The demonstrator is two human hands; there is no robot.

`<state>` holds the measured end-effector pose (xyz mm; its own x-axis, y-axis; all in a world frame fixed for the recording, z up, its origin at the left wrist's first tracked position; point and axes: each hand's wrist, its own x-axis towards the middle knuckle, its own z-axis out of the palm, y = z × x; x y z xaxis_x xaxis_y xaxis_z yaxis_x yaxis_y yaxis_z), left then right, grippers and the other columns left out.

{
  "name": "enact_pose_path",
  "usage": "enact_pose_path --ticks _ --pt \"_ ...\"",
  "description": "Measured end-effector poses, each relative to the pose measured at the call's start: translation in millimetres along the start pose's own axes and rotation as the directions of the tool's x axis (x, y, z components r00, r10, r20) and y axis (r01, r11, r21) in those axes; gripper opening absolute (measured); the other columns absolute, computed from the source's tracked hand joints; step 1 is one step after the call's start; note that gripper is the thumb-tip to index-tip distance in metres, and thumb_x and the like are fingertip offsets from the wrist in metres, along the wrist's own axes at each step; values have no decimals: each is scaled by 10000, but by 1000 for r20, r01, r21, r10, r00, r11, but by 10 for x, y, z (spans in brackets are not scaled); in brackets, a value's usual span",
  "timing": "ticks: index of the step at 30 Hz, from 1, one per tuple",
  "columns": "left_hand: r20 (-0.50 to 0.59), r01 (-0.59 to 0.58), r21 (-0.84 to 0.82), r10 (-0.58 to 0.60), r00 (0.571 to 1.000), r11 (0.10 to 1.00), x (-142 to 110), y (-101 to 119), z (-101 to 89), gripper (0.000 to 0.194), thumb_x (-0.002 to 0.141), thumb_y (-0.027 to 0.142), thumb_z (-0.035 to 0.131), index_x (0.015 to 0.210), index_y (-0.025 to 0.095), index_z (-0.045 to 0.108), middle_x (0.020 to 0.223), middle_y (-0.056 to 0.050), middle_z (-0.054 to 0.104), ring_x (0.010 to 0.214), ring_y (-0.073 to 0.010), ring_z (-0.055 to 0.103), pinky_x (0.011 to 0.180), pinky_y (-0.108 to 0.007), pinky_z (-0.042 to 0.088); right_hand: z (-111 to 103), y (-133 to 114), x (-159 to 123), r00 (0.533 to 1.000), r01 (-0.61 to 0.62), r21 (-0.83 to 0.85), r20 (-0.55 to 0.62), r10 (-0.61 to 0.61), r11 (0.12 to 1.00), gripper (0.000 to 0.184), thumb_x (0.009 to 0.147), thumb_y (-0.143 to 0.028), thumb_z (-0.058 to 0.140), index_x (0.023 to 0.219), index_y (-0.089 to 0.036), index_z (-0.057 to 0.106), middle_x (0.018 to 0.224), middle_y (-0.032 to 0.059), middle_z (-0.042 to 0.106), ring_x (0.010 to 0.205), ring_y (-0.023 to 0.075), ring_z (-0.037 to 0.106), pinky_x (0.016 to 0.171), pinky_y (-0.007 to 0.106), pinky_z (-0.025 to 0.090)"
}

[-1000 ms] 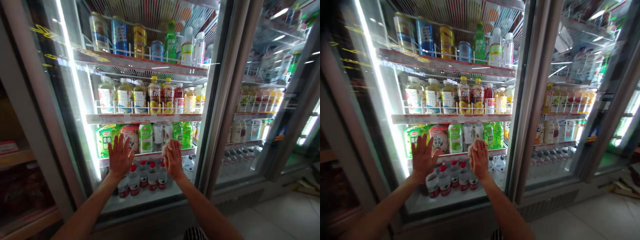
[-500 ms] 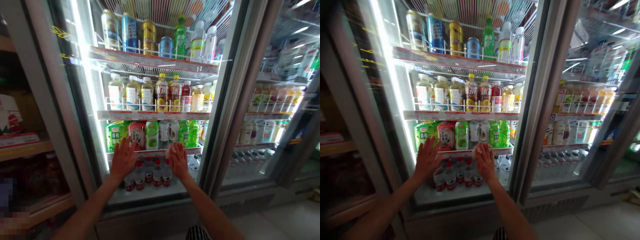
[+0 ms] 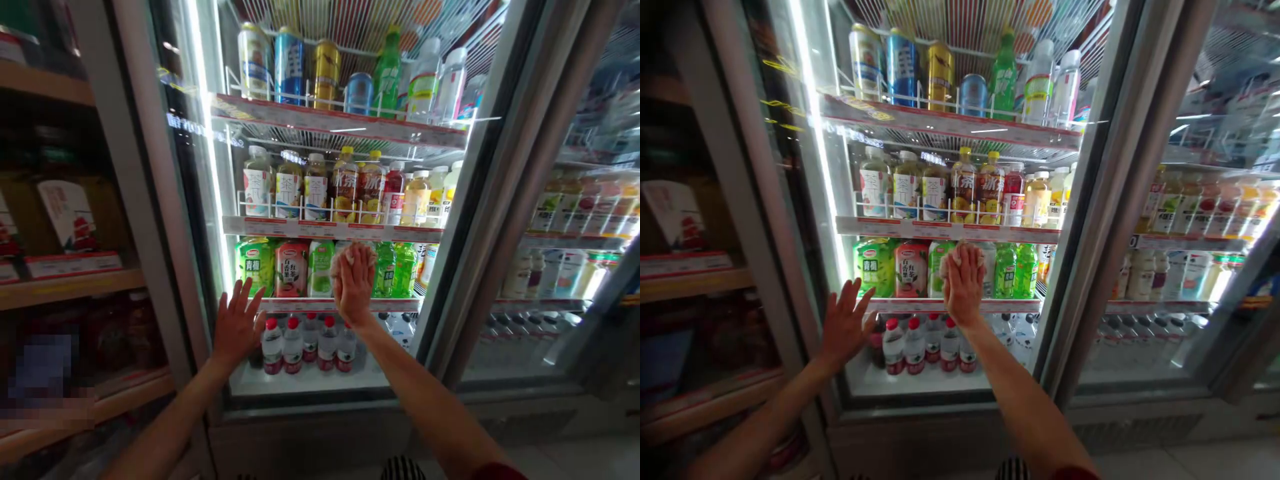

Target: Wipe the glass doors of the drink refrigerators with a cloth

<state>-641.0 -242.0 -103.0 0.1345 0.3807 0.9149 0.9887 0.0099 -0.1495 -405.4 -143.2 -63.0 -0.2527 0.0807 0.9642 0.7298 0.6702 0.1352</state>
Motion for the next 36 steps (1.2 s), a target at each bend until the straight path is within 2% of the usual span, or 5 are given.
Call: enact_pose_path --ticks 5,10,26,31,36 --pt "18 47 0 -47 999 999 -140 -160 -25 694 840 236 499 1422 289 125 1489 -84 182 1370 -262 173 1093 -515 191 118 -287 -104 838 496 147 178 -516 856 426 829 -203 452 1250 -263 481 1452 -8 332 1390 161 152 1149 405 105" --pt "15 147 -1 -147 989 989 -215 -337 -79 647 847 258 481 1417 259 175 1490 -93 181 1372 -268 163 1100 -521 167 231 -475 194 979 180 87 77 -186 980 506 815 -196 472 1317 -190 412 1454 80 320 1399 226 106 1131 488 101" --pt "36 193 37 -194 980 981 -283 -714 -298 607 853 293 441 1407 189 217 1480 -135 200 1372 -263 177 1097 -497 182 590 -1279 510 790 529 290 176 -587 798 440 860 -155 413 1290 -248 423 1475 4 274 1365 149 241 1143 430 156" --pt "24 240 19 -241 970 970 -253 -760 -356 594 857 306 426 1405 189 230 1475 -132 218 1373 -266 167 1105 -500 156 692 -1458 672 923 347 220 92 -373 912 481 862 -171 424 1336 -226 371 1495 20 219 1398 214 114 1138 496 105" --pt "-3 268 43 -268 963 963 -215 -830 -446 585 856 304 420 1401 186 243 1470 -136 233 1369 -259 189 1101 -501 174 740 -1493 581 773 582 251 123 -622 773 427 877 -195 402 1302 -232 411 1477 -6 276 1372 157 211 1157 409 119"
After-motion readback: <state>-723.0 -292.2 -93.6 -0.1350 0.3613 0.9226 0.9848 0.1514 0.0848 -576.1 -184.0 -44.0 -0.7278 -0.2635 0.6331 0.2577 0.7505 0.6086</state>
